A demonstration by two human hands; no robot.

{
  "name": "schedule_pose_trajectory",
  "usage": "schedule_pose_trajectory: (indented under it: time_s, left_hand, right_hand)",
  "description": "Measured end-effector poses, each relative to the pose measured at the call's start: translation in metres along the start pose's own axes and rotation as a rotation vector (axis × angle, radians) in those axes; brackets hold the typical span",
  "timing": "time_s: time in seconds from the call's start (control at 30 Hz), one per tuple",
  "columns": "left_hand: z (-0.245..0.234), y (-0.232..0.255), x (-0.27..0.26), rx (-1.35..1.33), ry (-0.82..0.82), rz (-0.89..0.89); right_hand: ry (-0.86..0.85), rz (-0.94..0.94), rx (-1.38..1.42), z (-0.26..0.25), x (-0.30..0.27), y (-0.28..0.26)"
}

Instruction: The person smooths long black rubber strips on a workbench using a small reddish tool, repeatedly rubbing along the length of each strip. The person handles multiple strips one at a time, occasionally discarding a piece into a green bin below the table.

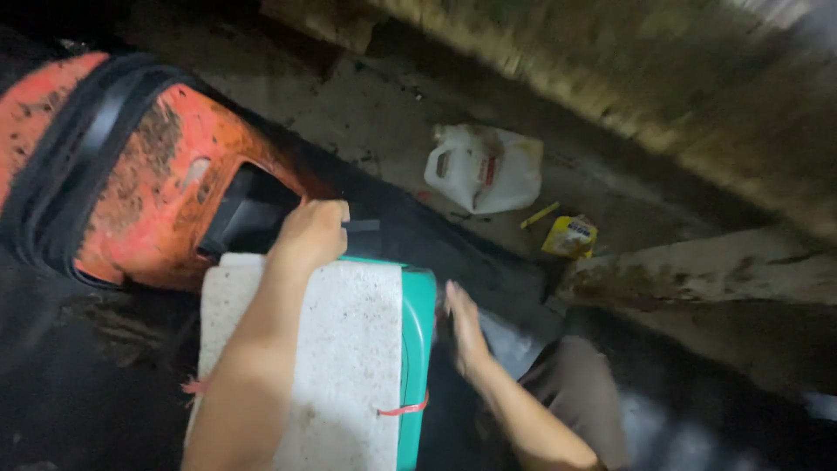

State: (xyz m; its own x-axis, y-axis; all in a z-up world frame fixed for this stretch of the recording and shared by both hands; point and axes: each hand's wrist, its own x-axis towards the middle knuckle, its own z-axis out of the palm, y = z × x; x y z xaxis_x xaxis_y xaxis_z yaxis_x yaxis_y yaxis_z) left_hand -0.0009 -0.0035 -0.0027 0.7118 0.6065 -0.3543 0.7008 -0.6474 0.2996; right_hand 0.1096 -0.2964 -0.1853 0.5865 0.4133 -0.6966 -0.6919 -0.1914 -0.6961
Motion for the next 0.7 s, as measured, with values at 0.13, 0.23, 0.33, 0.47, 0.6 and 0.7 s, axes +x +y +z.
schedule_pose_trajectory:
  time_s: [0.13,0.23,0.33,0.47,0.6,0.7]
  left_hand:
    - [0.009,0.028,-0.009,0.034,0.15,0.075]
    - [0.009,0.065,-0.019,0.034,0.295,0.252]
    - [-0.031,0.104,-0.046,-0.075,0.409,0.365]
    - [-0.154,0.141,-0.099,0.043,0.772,0.727]
    - [-0.289,0.165,-0.127,-0.004,0.9,0.808]
    - [-0.363,0.192,-0.118,0.078,0.971,0.866]
  right_hand:
    - [-0.204,0.223,0.032,0.003,-0.161,-0.061]
    - [-0.34,0.191,-0.039,0.003,-0.199,-0.092]
    - [0.089,0.394,-0.054,-0.009,-0.203,-0.121]
    - [0.132,0.197,0.055,-0.066,-0.188,-0.183]
    - [0.268,0.177,-0.201,-0.113,-0.163,-0.238]
    - [0.232,0.045,-0.46,-0.135,-0.165,-0.225]
